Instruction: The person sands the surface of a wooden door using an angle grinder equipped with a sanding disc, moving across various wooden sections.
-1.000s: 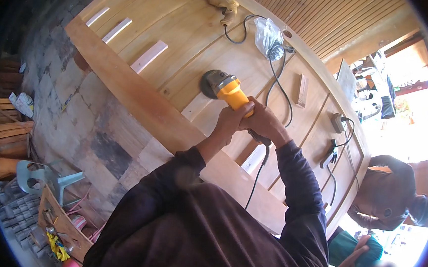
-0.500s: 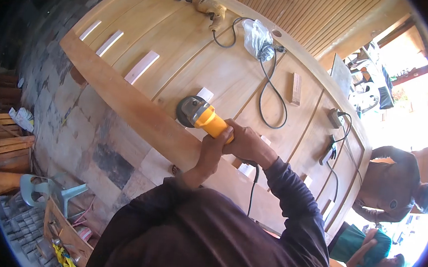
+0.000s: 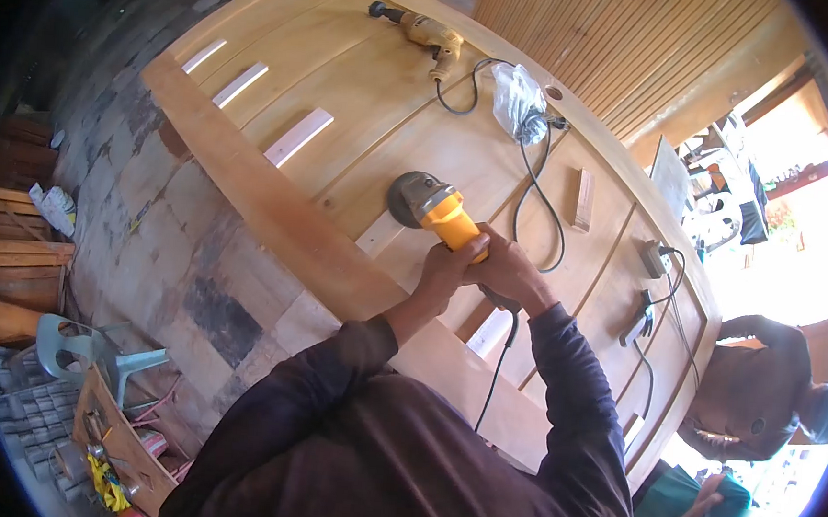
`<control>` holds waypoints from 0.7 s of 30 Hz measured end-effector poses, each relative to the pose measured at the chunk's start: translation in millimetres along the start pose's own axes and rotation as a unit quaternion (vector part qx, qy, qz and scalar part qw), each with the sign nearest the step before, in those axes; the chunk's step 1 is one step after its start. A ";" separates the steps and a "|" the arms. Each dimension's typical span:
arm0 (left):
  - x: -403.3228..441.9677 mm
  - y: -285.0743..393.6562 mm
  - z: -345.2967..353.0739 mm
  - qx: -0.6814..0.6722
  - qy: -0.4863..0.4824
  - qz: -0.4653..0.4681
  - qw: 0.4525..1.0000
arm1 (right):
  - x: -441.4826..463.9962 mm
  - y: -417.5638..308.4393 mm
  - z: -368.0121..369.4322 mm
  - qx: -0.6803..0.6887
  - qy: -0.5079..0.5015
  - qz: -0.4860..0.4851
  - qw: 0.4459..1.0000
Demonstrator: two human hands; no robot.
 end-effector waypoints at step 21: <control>-41.3 -3.4 -22.9 0.026 0.088 -0.001 0.996 | -12.3 -10.3 26.2 0.025 -0.060 -0.065 0.996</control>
Point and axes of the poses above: each hand's wrist, its own x-axis towards the middle knuckle, its own z-axis out of the palm, y = z × x, the point moved 2 cm from there along x, towards the middle knuckle, and after that the axes turned 1 degree about -z, right-handed, at the moved point
